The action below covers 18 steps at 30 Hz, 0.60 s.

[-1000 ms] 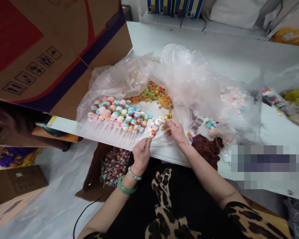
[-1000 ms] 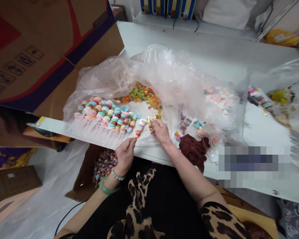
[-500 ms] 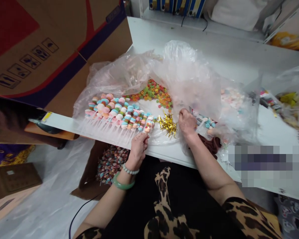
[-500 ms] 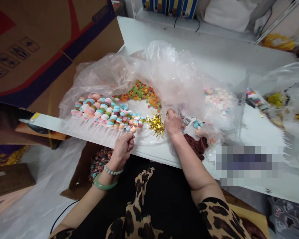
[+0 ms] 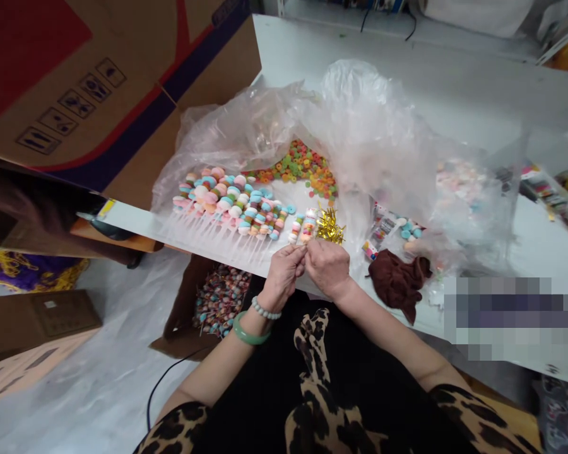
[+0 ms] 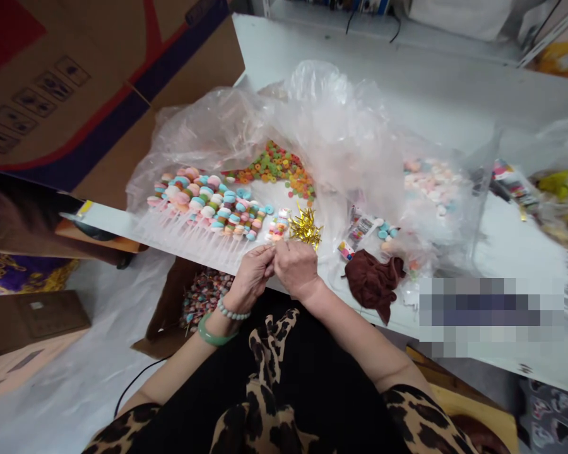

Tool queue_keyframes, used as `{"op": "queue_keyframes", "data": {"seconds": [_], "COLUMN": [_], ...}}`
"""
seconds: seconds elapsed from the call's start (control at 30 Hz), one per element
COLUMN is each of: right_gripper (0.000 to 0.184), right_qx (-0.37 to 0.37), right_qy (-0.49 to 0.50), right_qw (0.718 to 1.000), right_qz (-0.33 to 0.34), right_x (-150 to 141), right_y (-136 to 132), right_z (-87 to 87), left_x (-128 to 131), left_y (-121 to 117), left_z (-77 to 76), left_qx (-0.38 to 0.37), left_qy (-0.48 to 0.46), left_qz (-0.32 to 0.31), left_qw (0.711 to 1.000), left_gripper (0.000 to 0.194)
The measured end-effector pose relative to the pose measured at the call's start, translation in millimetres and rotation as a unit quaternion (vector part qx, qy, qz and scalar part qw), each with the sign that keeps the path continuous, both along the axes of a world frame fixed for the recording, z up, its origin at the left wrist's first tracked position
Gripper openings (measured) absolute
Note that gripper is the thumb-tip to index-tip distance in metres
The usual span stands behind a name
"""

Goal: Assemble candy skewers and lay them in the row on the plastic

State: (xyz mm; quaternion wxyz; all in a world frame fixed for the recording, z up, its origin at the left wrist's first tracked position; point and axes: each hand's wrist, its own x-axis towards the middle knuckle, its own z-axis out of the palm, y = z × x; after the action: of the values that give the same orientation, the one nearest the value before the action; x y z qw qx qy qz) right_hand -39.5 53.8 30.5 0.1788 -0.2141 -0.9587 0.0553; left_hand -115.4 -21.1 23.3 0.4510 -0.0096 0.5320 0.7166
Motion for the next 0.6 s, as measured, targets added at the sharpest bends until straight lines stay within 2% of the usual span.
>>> {"op": "queue_keyframes", "data": {"seconds": [0.1,0.17,0.2,0.23,0.3,0.33,0.37,0.43,0.5,0.53,0.57,0.6], "right_gripper": [0.020,0.019,0.019,0.018,0.019,0.020,0.020,0.025,0.030,0.034,0.037,0.041], "right_qx": [-0.090,-0.237,-0.333,-0.435,-0.611,-0.674,-0.714,-0.751,-0.777,-0.786,-0.787,-0.779], "right_qy": [0.002,0.033,0.053,0.071,0.091,0.094,0.096,0.131,0.148,0.149,0.144,0.132], "right_qw": [0.996,0.971,0.941,0.897,0.784,0.730,0.691,0.645,0.609,0.598,0.599,0.612], "right_qz": [0.018,0.008,-0.007,-0.026,-0.060,-0.068,-0.062,-0.055,-0.058,-0.051,-0.039,-0.020], "right_x": [-1,-2,-2,-2,-2,-1,-1,0,1,2,4,7], "right_y": [5,8,10,11,14,15,15,17,20,22,23,24], "right_z": [1.4,0.0,-1.6,-3.6,-7.4,-8.7,-9.4,-9.5,-8.4,-7.3,-5.9,-4.0], "left_x": [-2,-4,-4,-4,-2,0,1,2,-2,-5,-8,-13], "left_y": [-2,-3,-3,-4,-5,-6,-6,-7,-8,-9,-11,-14], "left_z": [-3.3,-5.4,-6.1,-6.4,-5.4,-4.2,-2.7,0.5,3.7,5.4,7.0,8.7], "left_qx": [0.004,-0.005,-0.012,-0.021,-0.039,-0.046,-0.048,-0.033,-0.007,0.005,0.021,0.037], "left_qy": [-0.002,-0.003,0.001,0.013,0.060,0.090,0.119,0.146,0.123,0.098,0.071,0.045], "left_qz": [0.015,0.029,0.036,0.044,0.059,0.061,0.057,0.021,-0.024,-0.057,-0.099,-0.150], "left_qw": [1.000,1.000,0.999,0.999,0.996,0.993,0.990,0.989,0.992,0.993,0.992,0.987], "left_gripper": [0.037,0.038,0.039,0.039,0.041,0.042,0.042,0.041,0.041,0.041,0.042,0.042]}}
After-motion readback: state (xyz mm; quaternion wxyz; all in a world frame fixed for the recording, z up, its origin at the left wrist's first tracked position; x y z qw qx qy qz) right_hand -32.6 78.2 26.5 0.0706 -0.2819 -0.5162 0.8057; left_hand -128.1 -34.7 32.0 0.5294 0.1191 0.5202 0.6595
